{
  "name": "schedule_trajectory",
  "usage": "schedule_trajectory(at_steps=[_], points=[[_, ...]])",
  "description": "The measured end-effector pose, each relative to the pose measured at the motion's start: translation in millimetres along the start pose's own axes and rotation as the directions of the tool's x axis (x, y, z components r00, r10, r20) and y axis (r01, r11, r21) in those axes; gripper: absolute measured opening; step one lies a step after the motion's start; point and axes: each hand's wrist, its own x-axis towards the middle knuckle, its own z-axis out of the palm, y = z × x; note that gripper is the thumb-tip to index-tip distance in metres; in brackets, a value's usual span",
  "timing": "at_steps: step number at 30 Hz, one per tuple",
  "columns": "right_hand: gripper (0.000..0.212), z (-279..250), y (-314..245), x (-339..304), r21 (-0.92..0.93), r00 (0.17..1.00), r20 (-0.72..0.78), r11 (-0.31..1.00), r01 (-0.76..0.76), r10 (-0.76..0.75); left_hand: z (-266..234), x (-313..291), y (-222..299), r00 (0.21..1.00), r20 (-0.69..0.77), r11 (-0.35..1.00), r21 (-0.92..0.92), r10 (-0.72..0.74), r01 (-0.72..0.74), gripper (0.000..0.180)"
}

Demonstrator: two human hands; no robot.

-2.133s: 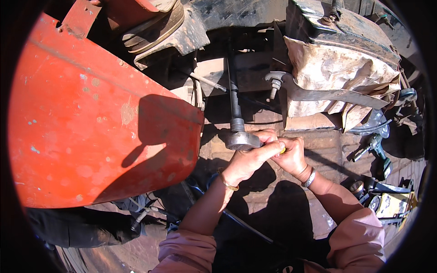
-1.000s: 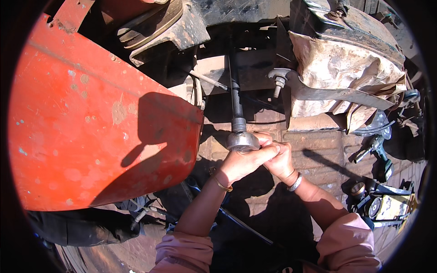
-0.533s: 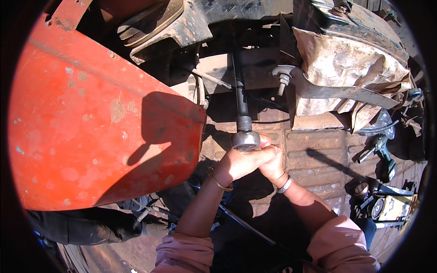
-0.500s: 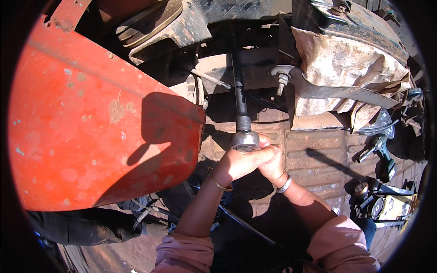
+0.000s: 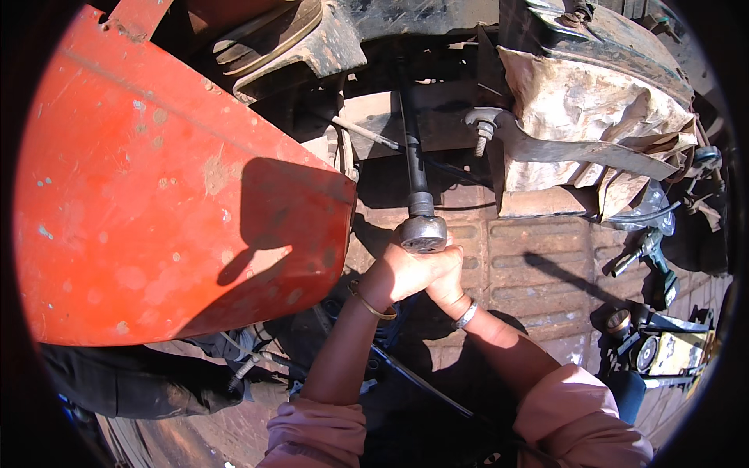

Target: The person uses a ratchet wrench to loosen and remove bolts from a red vehicle part, then reaches into the engine bay to adjust components. The person also handles a brown plastic container near the wheel well.

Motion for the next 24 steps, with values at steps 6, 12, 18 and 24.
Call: schedule_trajectory(at_steps=[6, 12, 18, 24], points=[[0.022, 11, 28, -2, 0.245, 0.996, 0.024, 0.965, -0.089, 0.086, -4, 0, 0, 0.995, -0.024, 0.995, 0.008, -0.100, 0.100, 0.017], [0.023, 14, 38, -3, 0.233, 0.998, 0.001, 0.970, -0.066, 0.068, -2, -2, 5, 0.998, -0.029, 0.995, 0.078, -0.061, 0.063, 0.029], [0.026, 28, 33, -9, 0.260, 0.996, 0.023, 0.962, -0.088, 0.084, -2, -7, 20, 0.982, -0.119, 0.971, 0.174, -0.146, 0.166, 0.013], [0.029, 61, 25, -16, 0.368, 0.991, 0.054, 0.920, -0.137, 0.126, -6, -11, 33, 0.976, -0.195, 0.918, 0.359, -0.102, 0.167, 0.019]])
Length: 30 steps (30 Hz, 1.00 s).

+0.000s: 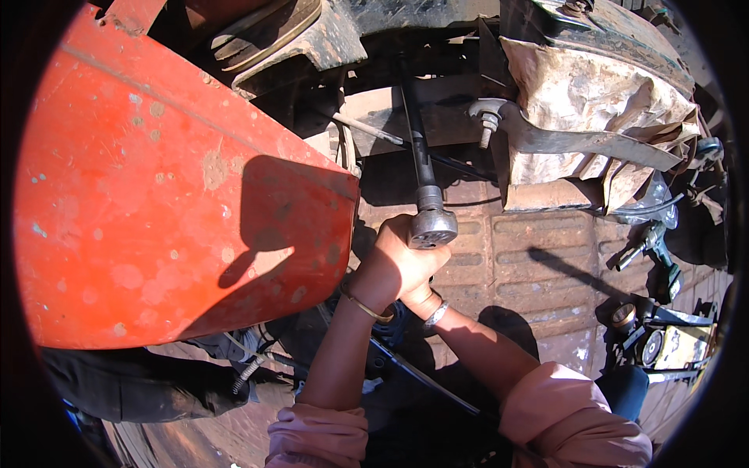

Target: The person uses a ratchet wrench to loosen and remove bolts from a red vehicle part, then reaches into the engine bay to adjust components. The person also handles a brown plastic container near the wheel well.

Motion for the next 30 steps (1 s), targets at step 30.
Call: schedule_trajectory(at_steps=[30], points=[[0.047, 50, -1, -42, 0.532, 0.883, 0.314, 0.706, -0.467, 0.348, -10, -8, 9, 0.981, -0.184, 0.944, 0.308, -0.064, 0.119, 0.032]])
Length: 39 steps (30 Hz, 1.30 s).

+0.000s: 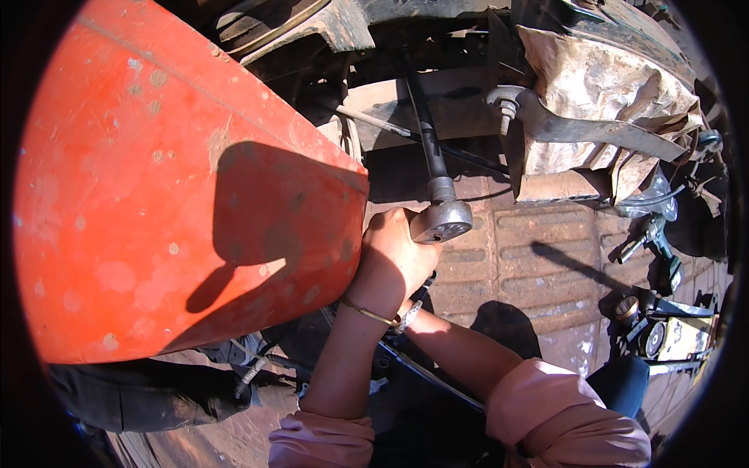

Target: The person uses a ratchet wrench to loosen and remove bolts from a red vehicle part, then reaches into the engine bay to adjust components. The person also handles a brown plastic container near the wheel well.

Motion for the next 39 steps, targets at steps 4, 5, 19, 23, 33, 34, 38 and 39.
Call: schedule_trajectory(at_steps=[4, 5, 19, 23, 33, 34, 38, 39], points=[[0.049, 5, 1, -1, 0.043, 1.000, -0.004, 0.999, -0.016, 0.016, -2, -1, 6, 0.998, -0.006, 0.996, 0.064, -0.069, 0.070, 0.031], [0.050, 6, 1, -1, 0.052, 1.000, -0.004, 0.998, -0.020, 0.020, -2, -2, 6, 0.998, -0.016, 0.995, 0.084, -0.056, 0.057, 0.031], [0.060, 27, -22, 4, 0.268, 0.997, -0.020, 0.961, -0.063, 0.071, 25, -11, -27, 0.862, -0.390, 0.945, 0.086, 0.324, -0.317, 0.046], [0.063, 35, -27, 3, 0.317, 0.996, -0.029, 0.946, -0.075, 0.089, 25, -29, -40, 0.891, -0.339, 0.948, 0.207, 0.301, -0.242, 0.059], [0.061, 42, -18, 18, 0.364, 0.998, -0.036, 0.931, -0.037, 0.054, 9, -25, -49, 0.956, -0.213, 0.884, 0.459, 0.204, -0.086, 0.036], [0.060, 43, -16, 17, 0.369, 0.998, -0.032, 0.929, -0.036, 0.051, 9, -26, -48, 0.957, -0.226, 0.887, 0.459, 0.183, -0.061, 0.035], [0.058, 41, -15, 10, 0.368, 0.998, -0.025, 0.929, -0.039, 0.052, 16, -22, -49, 0.957, -0.283, 0.937, 0.348, 0.062, 0.042, 0.028], [0.057, 41, -15, 9, 0.369, 0.998, -0.026, 0.928, -0.040, 0.054, 19, -20, -50, 0.935, -0.344, 0.940, 0.339, 0.087, 0.037, 0.024]])
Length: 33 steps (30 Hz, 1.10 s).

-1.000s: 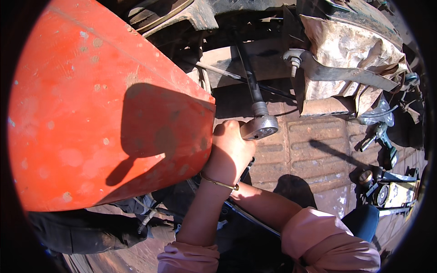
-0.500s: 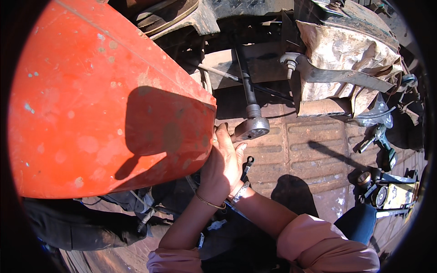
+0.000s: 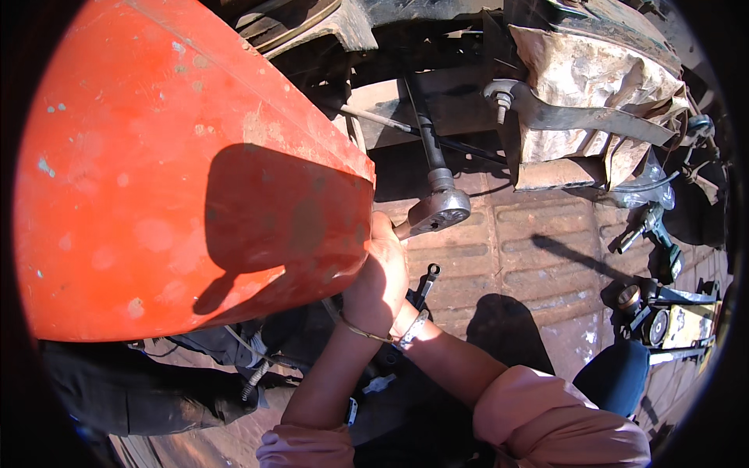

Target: The person uses a ratchet wrench to loosen and remove bolts from a red vehicle part, then reaches into the engine bay to adjust components. The person also handles a brown plastic container near the wheel well.

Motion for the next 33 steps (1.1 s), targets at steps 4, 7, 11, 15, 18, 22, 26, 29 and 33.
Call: schedule_trajectory(at_steps=[4, 7, 11, 15, 18, 22, 26, 29, 33], points=[[0.054, -2, 1, -1, -0.006, 1.000, 0.001, 1.000, 0.004, -0.004, 17, 4, -5, 0.946, -0.315, 0.993, 0.109, 0.081, -0.049, 0.022], [0.052, -3, 3, 2, -0.004, 1.000, 0.013, 1.000, 0.016, -0.016, 23, 3, -9, 0.942, -0.333, 0.998, 0.052, 0.043, -0.028, 0.029], [0.050, -4, 4, 5, -0.022, 0.999, 0.029, 0.999, 0.047, -0.046, 22, 3, -11, 0.952, -0.306, 0.984, -0.170, -0.008, -0.046, 0.029], [0.047, -11, -1, 8, -0.040, 0.994, 0.060, 0.995, 0.092, -0.090, 17, -1, -11, 0.968, -0.231, 0.982, -0.134, 0.097, -0.130, 0.037], [0.045, -17, -9, 14, -0.060, 0.984, 0.101, 0.986, 0.155, -0.149, 10, -2, -11, 0.976, -0.069, 0.946, -0.240, 0.206, -0.216, 0.044], [0.043, -19, -23, 14, -0.225, 0.940, 0.202, 0.921, 0.318, -0.275, 1, 4, -15, 0.914, 0.110, 0.845, -0.436, 0.391, -0.309, 0.069], [0.043, -11, -38, 1, -0.744, 0.870, 0.307, 0.473, 0.472, -0.385, -4, 9, -15, 0.849, 0.018, 0.678, -0.611, 0.528, -0.409, 0.074], [0.032, -2, -42, -4, -0.820, 0.881, 0.238, 0.402, 0.408, -0.410, -7, 12, -10, 0.857, -0.049, 0.535, -0.763, 0.512, -0.363, 0.061], [0.036, 1, -49, -4, -0.874, 0.920, 0.227, 0.349, 0.338, -0.321, -10, 19, -3, 0.878, -0.002, 0.603, -0.726, 0.478, -0.330, 0.058]])
